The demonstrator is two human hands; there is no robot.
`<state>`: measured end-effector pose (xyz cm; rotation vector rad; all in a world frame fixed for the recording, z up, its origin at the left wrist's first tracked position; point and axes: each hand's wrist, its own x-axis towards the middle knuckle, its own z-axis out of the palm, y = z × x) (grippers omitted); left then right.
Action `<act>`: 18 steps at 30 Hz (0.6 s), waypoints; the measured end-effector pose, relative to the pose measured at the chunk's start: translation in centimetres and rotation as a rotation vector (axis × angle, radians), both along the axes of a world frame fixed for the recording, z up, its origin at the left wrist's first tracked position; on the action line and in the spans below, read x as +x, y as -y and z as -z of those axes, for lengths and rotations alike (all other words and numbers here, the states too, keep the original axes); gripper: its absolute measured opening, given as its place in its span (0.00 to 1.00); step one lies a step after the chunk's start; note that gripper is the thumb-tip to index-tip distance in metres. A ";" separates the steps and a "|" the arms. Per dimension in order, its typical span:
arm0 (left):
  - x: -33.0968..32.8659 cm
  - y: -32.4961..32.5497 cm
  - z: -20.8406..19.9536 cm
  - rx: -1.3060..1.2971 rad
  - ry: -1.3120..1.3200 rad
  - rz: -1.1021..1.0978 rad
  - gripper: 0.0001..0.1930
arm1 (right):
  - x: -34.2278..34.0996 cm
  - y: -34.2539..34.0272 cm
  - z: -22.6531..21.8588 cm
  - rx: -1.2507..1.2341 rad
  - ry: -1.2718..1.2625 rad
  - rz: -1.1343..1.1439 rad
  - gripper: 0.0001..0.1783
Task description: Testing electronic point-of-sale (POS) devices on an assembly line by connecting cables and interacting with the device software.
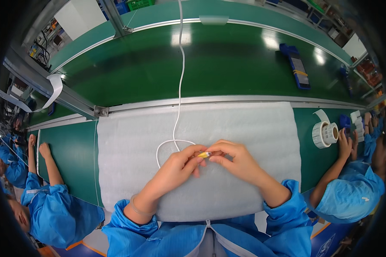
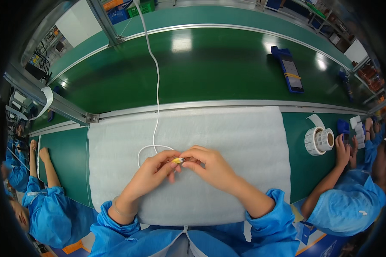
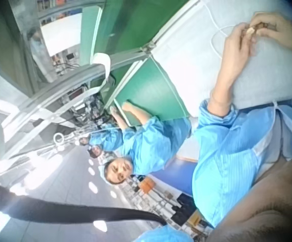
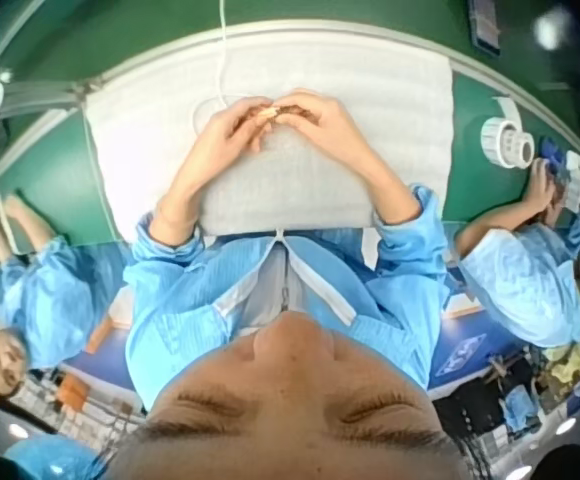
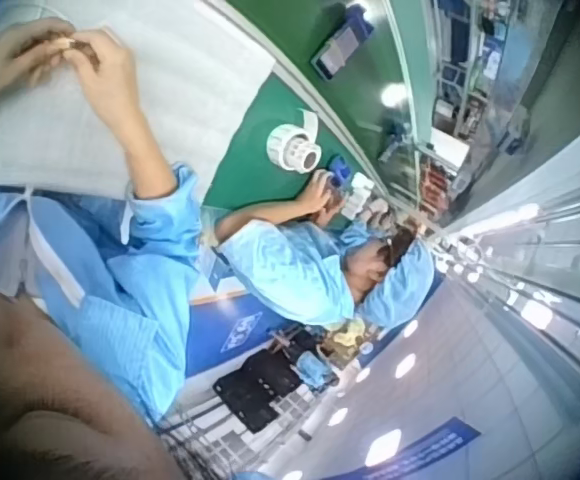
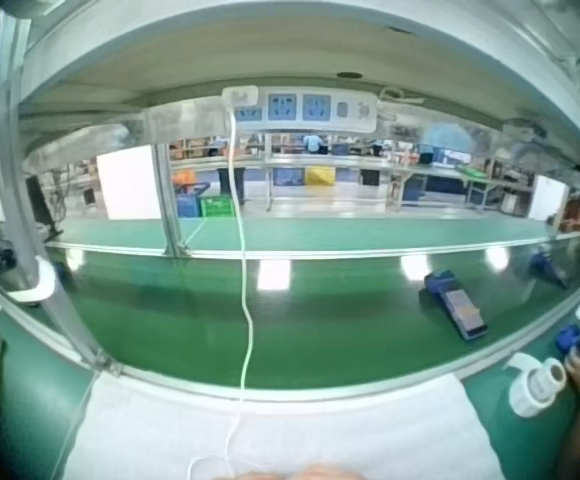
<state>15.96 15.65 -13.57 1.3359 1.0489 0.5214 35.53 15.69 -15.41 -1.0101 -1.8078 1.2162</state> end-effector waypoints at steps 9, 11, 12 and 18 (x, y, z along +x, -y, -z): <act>0.1 0.2 1.2 0.394 -0.315 0.058 0.08 | -1.1 0.4 2.0 0.186 0.171 0.065 0.06; 0.1 0.2 1.3 0.411 -0.361 0.068 0.08 | -1.1 0.4 1.9 0.113 0.139 0.015 0.06; 0.0 0.2 1.5 0.413 -0.386 0.070 0.08 | -1.0 0.4 1.9 0.127 0.145 0.027 0.06; 0.4 0.2 1.8 0.288 -0.231 -0.043 0.11 | -0.9 0.3 2.5 -0.139 -0.048 0.079 0.09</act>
